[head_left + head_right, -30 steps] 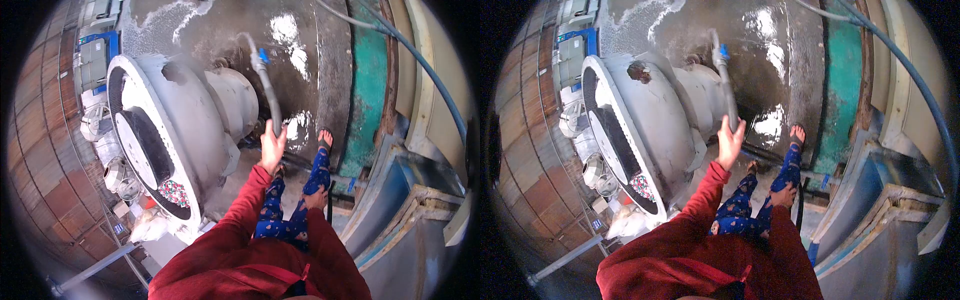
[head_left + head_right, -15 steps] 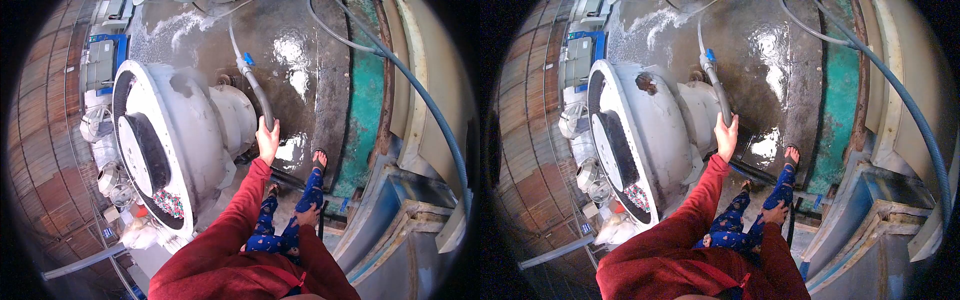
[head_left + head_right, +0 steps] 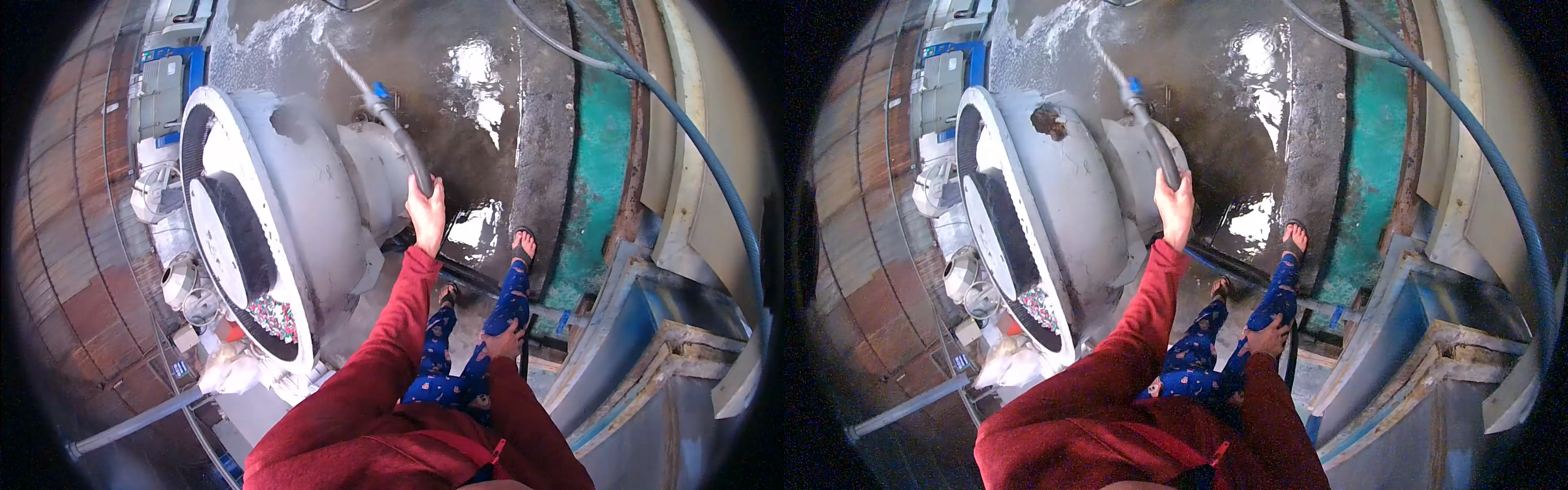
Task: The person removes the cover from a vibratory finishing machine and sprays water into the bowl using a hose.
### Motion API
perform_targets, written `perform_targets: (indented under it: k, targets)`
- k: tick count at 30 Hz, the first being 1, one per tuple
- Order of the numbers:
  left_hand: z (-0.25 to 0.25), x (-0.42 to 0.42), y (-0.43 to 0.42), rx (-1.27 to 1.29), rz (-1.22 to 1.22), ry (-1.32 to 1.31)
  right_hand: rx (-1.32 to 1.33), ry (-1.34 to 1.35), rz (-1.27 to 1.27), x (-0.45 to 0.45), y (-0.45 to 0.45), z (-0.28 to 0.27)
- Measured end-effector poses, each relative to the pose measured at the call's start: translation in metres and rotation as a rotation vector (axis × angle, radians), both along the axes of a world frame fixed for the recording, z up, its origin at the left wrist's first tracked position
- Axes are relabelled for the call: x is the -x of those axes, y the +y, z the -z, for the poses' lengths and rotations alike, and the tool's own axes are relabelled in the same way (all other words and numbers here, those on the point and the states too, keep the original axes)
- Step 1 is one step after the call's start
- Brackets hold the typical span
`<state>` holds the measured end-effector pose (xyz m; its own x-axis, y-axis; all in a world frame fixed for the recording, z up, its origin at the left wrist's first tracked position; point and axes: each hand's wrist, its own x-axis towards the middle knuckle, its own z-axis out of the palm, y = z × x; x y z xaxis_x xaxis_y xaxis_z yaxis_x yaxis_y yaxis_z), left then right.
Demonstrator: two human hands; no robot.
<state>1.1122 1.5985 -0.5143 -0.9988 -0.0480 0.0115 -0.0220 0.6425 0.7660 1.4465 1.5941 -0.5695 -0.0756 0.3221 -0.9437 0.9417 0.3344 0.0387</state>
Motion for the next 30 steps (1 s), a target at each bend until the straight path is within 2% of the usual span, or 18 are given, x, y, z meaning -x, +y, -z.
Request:
perform_targets:
  k: [3, 7, 8, 11, 16, 20, 23, 25, 26, 27, 28, 29, 30]
  targets:
    - [-0.014, -0.007, -0.007, -0.030, -0.080, -0.201, 0.008, -0.037, 0.001, 0.004, 0.003, -0.004]
    - [-0.029, -0.009, -0.014, -0.105, -0.118, -0.194, -0.022, -0.034, -0.031, 0.002, -0.009, -0.006]
    - [-0.035, -0.007, -0.013, -0.014, -0.101, -0.160, -0.025, -0.045, -0.046, 0.003, -0.012, -0.008]
    - [-0.027, -0.007, -0.046, -0.208, -0.129, -0.310, -0.071, -0.029, -0.071, -0.005, -0.026, -0.010]
    - [-0.050, -0.048, -0.085, -0.388, -0.053, -0.593, -0.087, 0.051, -0.038, -0.033, -0.060, -0.003]
    - [-0.068, -0.124, -0.139, -0.338, 0.026, -0.694, -0.265, 0.124, -0.130, -0.050, -0.098, -0.011]
    - [-0.038, -0.220, -0.215, -0.131, 0.171, -0.487, -0.357, 0.192, -0.188, -0.081, -0.141, 0.001]
    - [-0.074, -0.285, -0.273, -0.094, 0.217, -0.441, -0.344, 0.266, -0.208, -0.115, -0.171, 0.016]
    - [-0.088, -0.313, -0.307, -0.095, 0.218, -0.524, -0.331, 0.316, -0.229, -0.123, -0.182, 0.027]
    - [-0.102, -0.342, -0.342, -0.106, 0.221, -0.605, -0.071, 0.413, 0.094, -0.140, -0.185, 0.038]
    - [-0.117, -0.369, -0.387, -0.165, 0.251, -0.574, 0.203, 0.481, 0.407, -0.160, -0.183, 0.044]
    - [-0.124, -0.393, -0.425, -0.121, 0.258, -0.619, 0.488, 0.505, 0.717, -0.176, -0.180, 0.039]
    - [-0.126, -0.416, -0.463, -0.101, 0.230, -0.626, 0.375, 0.392, 0.680, -0.188, -0.181, -0.004]
